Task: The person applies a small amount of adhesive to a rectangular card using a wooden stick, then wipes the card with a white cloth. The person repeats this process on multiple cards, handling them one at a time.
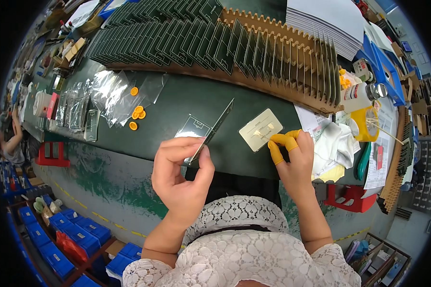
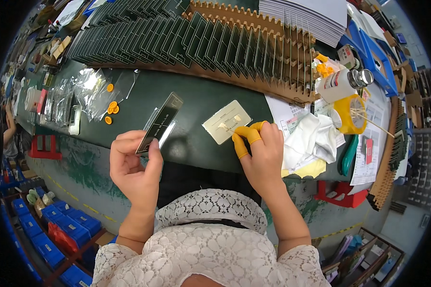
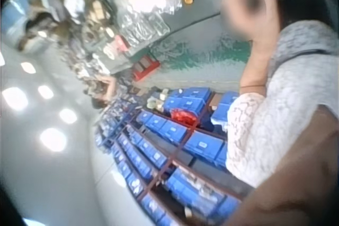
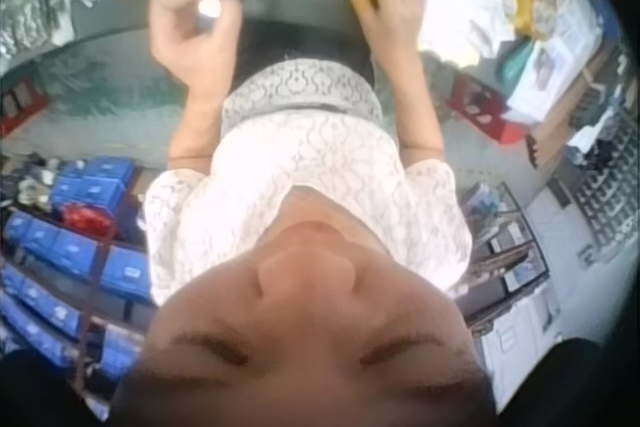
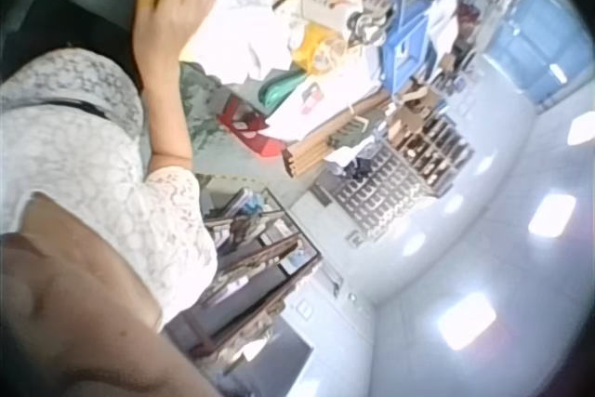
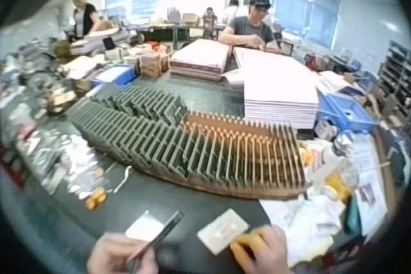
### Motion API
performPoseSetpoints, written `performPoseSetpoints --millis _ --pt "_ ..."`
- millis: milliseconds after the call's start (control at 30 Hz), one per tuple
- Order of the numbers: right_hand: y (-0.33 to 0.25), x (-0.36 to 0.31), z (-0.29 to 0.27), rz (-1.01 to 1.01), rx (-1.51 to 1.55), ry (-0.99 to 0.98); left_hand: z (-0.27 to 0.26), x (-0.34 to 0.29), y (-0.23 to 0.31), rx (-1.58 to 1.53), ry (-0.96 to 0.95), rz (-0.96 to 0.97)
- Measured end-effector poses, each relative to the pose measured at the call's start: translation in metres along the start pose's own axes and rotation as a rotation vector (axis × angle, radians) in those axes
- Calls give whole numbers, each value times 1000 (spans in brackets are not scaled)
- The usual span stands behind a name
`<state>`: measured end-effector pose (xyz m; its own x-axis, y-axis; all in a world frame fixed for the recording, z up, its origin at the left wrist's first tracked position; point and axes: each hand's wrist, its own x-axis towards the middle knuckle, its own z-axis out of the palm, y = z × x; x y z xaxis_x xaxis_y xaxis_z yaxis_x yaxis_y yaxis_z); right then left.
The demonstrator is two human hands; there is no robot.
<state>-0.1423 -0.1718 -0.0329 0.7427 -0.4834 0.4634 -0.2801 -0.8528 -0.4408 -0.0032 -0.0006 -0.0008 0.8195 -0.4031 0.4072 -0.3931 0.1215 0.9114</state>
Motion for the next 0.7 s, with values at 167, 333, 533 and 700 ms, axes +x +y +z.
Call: performPoseSetpoints --millis 167,333,533,700 --pt "0 0 -1 -3 -32 -18 1 0 -2 1 -12 18" --pt "-2 2 -6 -4 -36 -28 3 -1 -2 61 -9 60" --pt "-31 9 -31 152 358 29 5 -2 -5 197 -59 256" --pt "-54 10 -49 74 512 16 6 -4 4 253 -137 341"
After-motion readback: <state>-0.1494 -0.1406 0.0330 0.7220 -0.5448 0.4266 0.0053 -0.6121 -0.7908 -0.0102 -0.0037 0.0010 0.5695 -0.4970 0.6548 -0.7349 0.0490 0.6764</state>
